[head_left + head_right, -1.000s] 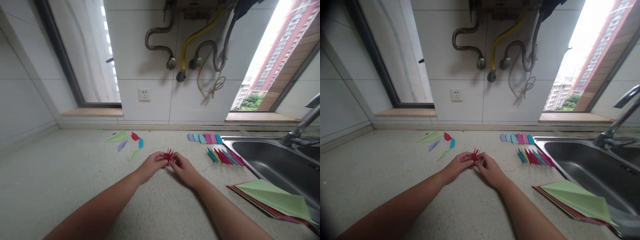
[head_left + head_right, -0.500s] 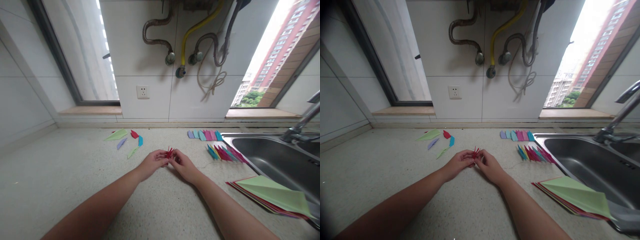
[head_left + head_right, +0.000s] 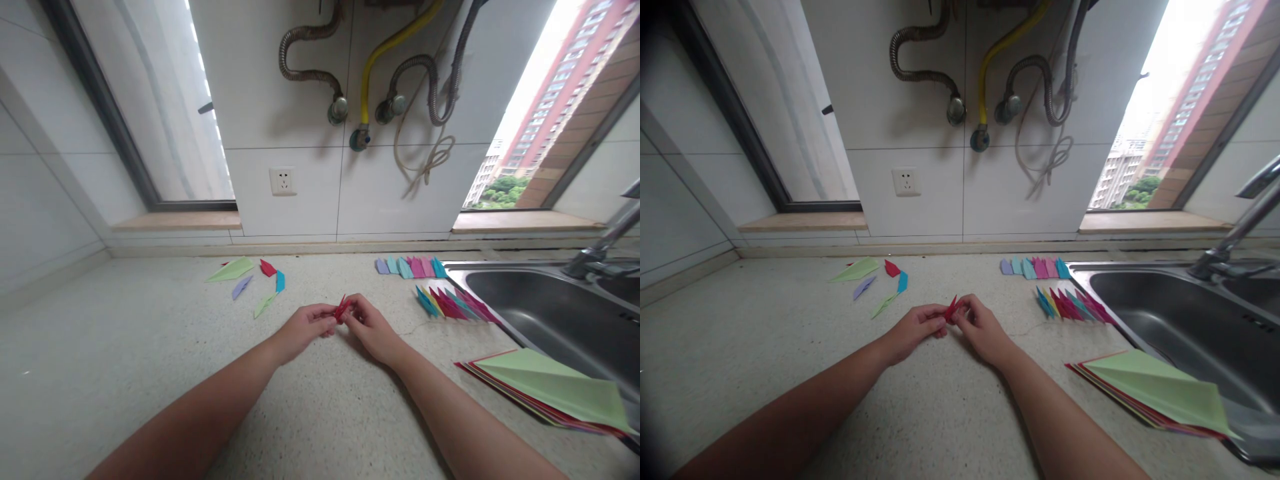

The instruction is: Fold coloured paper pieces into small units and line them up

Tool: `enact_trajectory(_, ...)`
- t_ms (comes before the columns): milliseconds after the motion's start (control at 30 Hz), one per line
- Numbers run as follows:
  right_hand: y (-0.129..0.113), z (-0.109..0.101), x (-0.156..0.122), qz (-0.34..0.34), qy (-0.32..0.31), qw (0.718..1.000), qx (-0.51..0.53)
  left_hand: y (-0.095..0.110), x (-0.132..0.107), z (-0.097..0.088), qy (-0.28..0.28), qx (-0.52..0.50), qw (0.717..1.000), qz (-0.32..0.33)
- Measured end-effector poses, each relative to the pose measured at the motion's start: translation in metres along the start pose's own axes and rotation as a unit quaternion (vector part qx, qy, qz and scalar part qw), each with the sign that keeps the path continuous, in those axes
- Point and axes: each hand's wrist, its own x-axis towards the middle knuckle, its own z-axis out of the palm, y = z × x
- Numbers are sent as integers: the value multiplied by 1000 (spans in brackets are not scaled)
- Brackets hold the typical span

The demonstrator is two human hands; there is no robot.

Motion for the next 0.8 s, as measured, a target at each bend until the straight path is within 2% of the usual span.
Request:
enact_trajectory(200,-10,-2,-1,-21,-17,1000,0,1,-1,-1,-4,18,1000,-5)
enact_trajectory(467,-4,-4,1,-20,12,999,32,-1,0,-1,-1,-7,1000,-1)
enact_trajectory(800,0,-3,4,42,29,993,103,-7,3,-5,-5,-14,1000,-17)
